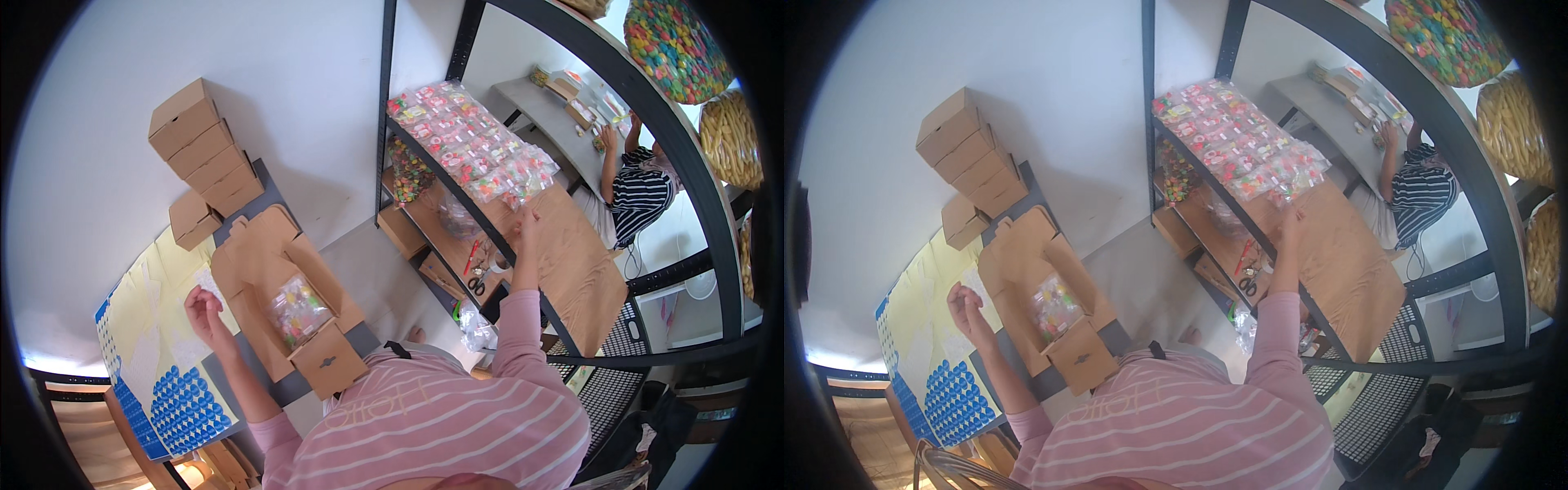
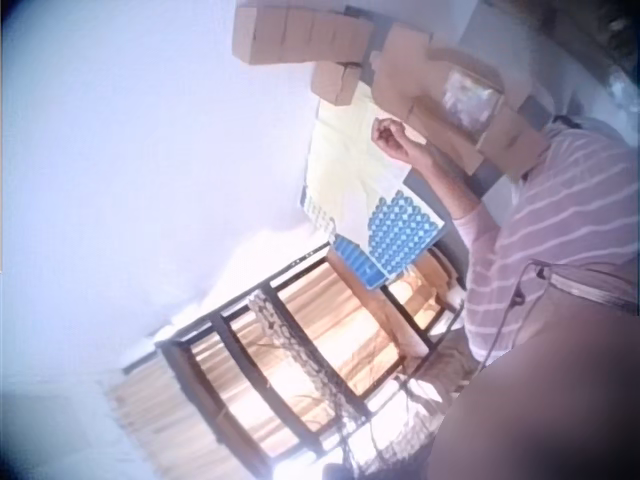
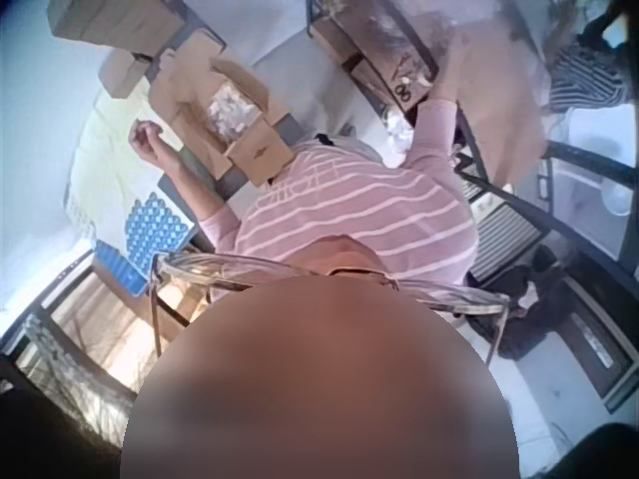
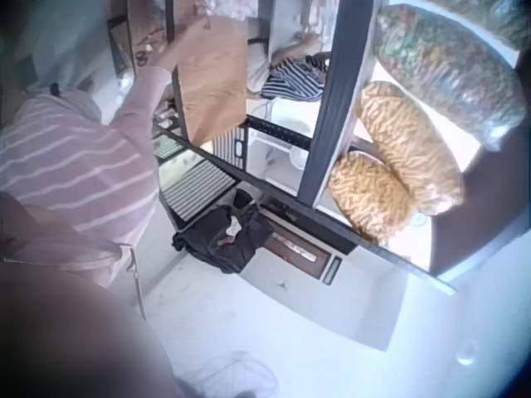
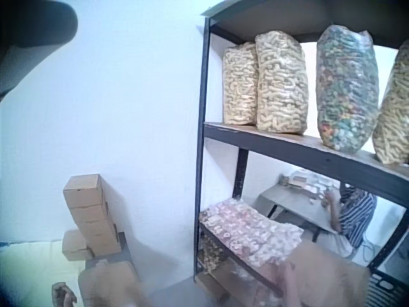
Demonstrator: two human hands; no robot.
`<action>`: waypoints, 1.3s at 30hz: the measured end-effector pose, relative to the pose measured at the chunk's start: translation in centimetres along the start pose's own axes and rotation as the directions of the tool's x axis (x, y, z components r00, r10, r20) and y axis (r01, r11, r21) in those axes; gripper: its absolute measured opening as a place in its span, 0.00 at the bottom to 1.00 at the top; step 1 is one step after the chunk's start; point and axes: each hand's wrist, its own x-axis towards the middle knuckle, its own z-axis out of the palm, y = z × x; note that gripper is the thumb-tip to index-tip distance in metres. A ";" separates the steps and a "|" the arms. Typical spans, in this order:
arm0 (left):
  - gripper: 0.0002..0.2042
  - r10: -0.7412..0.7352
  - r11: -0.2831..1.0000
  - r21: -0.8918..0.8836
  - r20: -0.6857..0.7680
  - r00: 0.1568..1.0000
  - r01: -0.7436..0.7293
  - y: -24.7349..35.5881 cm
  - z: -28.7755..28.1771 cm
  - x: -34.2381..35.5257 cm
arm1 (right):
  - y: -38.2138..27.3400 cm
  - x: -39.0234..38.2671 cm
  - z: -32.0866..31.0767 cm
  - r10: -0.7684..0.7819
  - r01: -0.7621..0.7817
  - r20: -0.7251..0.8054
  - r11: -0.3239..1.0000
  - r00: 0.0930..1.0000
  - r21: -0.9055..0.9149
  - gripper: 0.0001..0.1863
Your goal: The person assembles small cardboard boxes, places multiple small plastic bags containing colorful items into each box, and closes the flaps. The person repeats this process for several boxes, stacking completed boxes on the table.
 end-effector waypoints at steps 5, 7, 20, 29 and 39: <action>0.12 0.026 1.000 0.012 -0.033 0.999 -0.026 2.7 2.0 -2.1 | -0.5 5.3 -0.5 0.159 -0.151 0.134 0.986 0.978 -0.067 0.27; 0.12 -0.015 1.000 0.021 -0.059 0.998 0.017 3.3 2.8 -3.2 | -0.5 5.9 0.3 0.093 -0.079 0.202 0.994 0.975 -0.077 0.27; 0.12 -0.153 0.987 0.012 -0.174 0.973 0.158 4.2 3.4 -6.2 | 1.2 7.6 1.0 0.155 -0.167 0.075 0.965 0.985 0.200 0.25; 0.12 -0.154 0.988 -0.045 -0.089 0.984 0.151 3.9 3.6 -5.4 | 2.8 3.7 -5.7 0.174 -0.367 0.367 0.740 0.914 0.563 0.23; 0.13 -0.210 0.976 -0.061 -0.013 0.978 0.209 3.4 3.2 -5.0 | 0.4 -0.9 -8.7 0.271 -0.371 0.287 0.841 0.919 0.394 0.25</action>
